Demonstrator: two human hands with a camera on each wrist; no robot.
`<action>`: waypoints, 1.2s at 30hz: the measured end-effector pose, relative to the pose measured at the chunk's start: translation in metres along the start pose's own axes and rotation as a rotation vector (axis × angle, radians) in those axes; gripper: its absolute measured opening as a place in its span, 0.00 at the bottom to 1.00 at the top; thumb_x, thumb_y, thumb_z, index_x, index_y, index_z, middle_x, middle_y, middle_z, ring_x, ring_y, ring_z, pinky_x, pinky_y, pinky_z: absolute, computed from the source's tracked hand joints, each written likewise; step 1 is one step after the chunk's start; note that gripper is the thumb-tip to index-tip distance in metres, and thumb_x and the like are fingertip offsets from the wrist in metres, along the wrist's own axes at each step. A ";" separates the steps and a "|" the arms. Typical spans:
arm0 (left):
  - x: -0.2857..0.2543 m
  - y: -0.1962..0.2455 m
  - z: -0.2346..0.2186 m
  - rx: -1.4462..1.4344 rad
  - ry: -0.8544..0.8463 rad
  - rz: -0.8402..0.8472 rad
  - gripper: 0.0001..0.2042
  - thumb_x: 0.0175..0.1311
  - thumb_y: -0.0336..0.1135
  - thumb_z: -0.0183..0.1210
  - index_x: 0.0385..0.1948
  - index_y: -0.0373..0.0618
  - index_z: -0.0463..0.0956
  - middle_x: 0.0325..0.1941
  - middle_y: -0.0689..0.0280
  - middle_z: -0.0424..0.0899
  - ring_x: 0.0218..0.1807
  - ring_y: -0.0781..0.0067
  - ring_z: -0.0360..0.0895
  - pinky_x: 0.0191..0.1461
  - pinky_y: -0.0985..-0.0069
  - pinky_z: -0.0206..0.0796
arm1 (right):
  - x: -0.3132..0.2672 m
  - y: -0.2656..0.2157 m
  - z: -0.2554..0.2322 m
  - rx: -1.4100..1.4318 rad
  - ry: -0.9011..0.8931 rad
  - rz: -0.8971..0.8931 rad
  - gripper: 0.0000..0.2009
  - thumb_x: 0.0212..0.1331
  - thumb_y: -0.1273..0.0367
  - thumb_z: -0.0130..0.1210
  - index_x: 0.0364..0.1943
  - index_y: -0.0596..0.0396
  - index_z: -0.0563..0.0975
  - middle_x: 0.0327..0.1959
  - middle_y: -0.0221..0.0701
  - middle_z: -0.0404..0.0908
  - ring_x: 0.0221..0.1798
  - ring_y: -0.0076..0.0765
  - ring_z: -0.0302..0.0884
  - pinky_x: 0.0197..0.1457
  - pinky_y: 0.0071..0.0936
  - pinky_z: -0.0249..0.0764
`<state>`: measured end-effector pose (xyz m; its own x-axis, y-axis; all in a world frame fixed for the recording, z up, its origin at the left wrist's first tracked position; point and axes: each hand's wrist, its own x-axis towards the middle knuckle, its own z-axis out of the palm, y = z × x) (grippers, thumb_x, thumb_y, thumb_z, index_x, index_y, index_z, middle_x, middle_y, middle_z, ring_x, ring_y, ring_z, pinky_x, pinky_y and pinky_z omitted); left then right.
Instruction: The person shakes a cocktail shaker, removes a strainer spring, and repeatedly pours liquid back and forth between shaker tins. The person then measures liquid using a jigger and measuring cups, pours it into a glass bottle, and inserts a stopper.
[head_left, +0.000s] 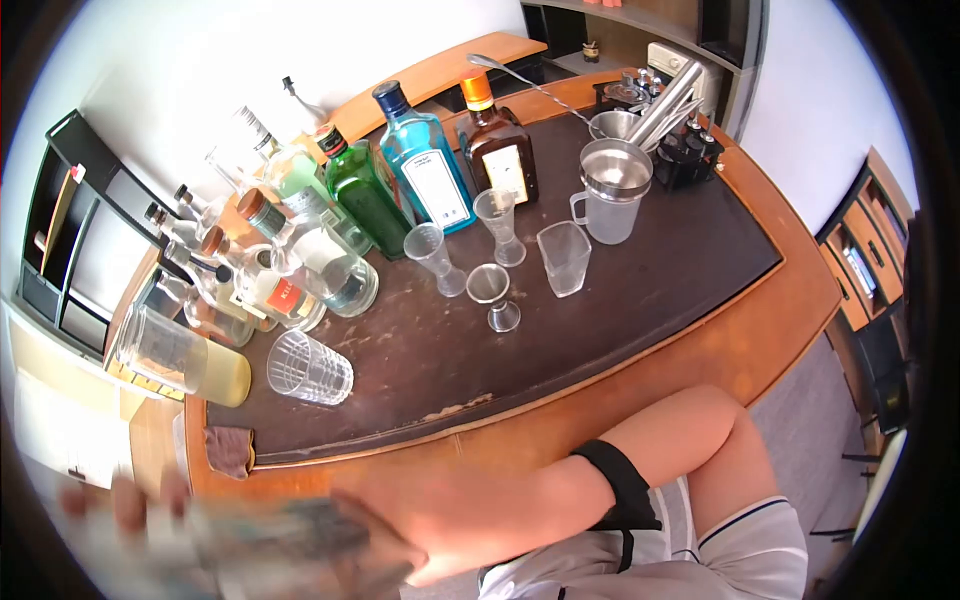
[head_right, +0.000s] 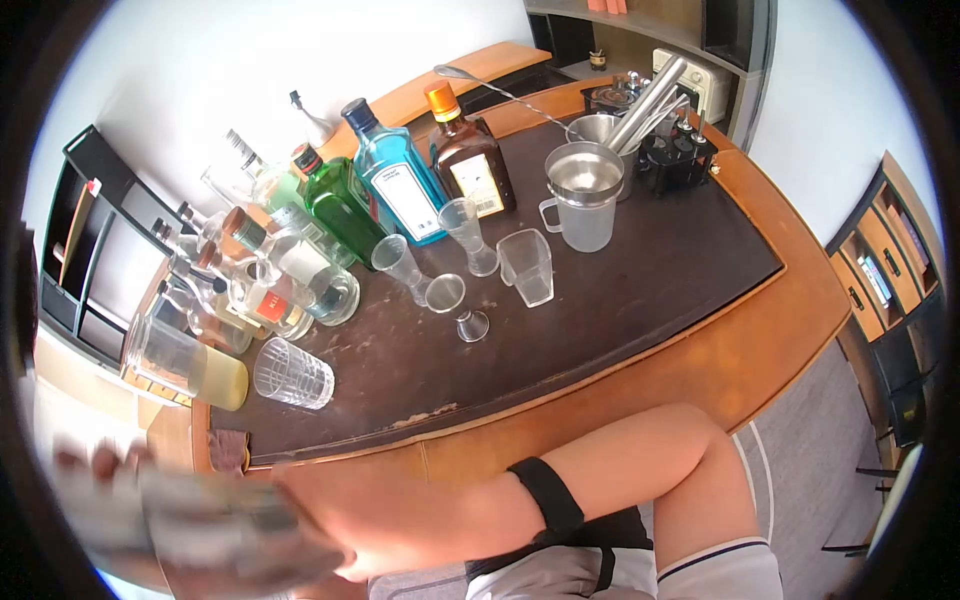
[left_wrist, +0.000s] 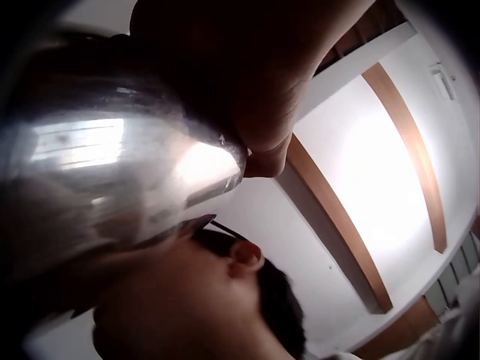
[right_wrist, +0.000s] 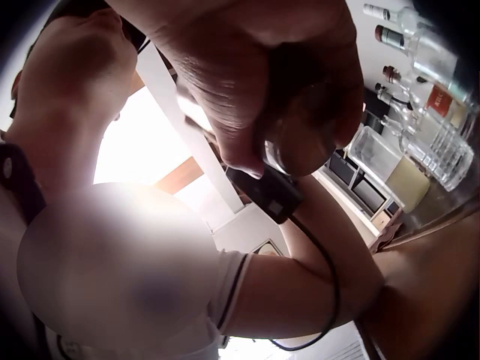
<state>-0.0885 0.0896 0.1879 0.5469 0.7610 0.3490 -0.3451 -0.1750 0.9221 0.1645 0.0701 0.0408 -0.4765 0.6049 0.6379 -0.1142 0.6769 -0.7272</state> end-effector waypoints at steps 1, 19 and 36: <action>-0.002 0.000 0.002 0.003 0.008 0.000 0.23 0.77 0.40 0.49 0.70 0.45 0.59 0.55 0.59 0.73 0.62 0.58 0.69 0.71 0.57 0.64 | 0.002 0.004 0.003 0.103 -0.015 0.135 0.34 0.43 0.70 0.66 0.57 0.70 0.66 0.42 0.50 0.74 0.47 0.56 0.78 0.47 0.43 0.74; -0.003 -0.010 0.029 0.018 0.100 0.024 0.23 0.77 0.39 0.49 0.69 0.42 0.59 0.53 0.59 0.74 0.59 0.58 0.71 0.69 0.59 0.66 | 0.002 0.003 -0.001 0.033 -0.009 0.034 0.35 0.46 0.69 0.67 0.60 0.66 0.64 0.44 0.49 0.75 0.49 0.58 0.78 0.49 0.45 0.75; -0.021 0.007 -0.004 0.006 -0.013 -0.208 0.22 0.78 0.49 0.41 0.61 0.47 0.71 0.49 0.59 0.72 0.62 0.51 0.66 0.67 0.47 0.62 | -0.001 0.014 0.013 -0.079 0.137 0.016 0.30 0.47 0.69 0.63 0.56 0.66 0.67 0.38 0.45 0.76 0.44 0.55 0.78 0.46 0.42 0.74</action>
<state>-0.1054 0.0754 0.1862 0.6160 0.7727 0.1532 -0.2194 -0.0184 0.9755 0.1520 0.0736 0.0265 -0.3538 0.6642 0.6586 -0.0361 0.6939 -0.7192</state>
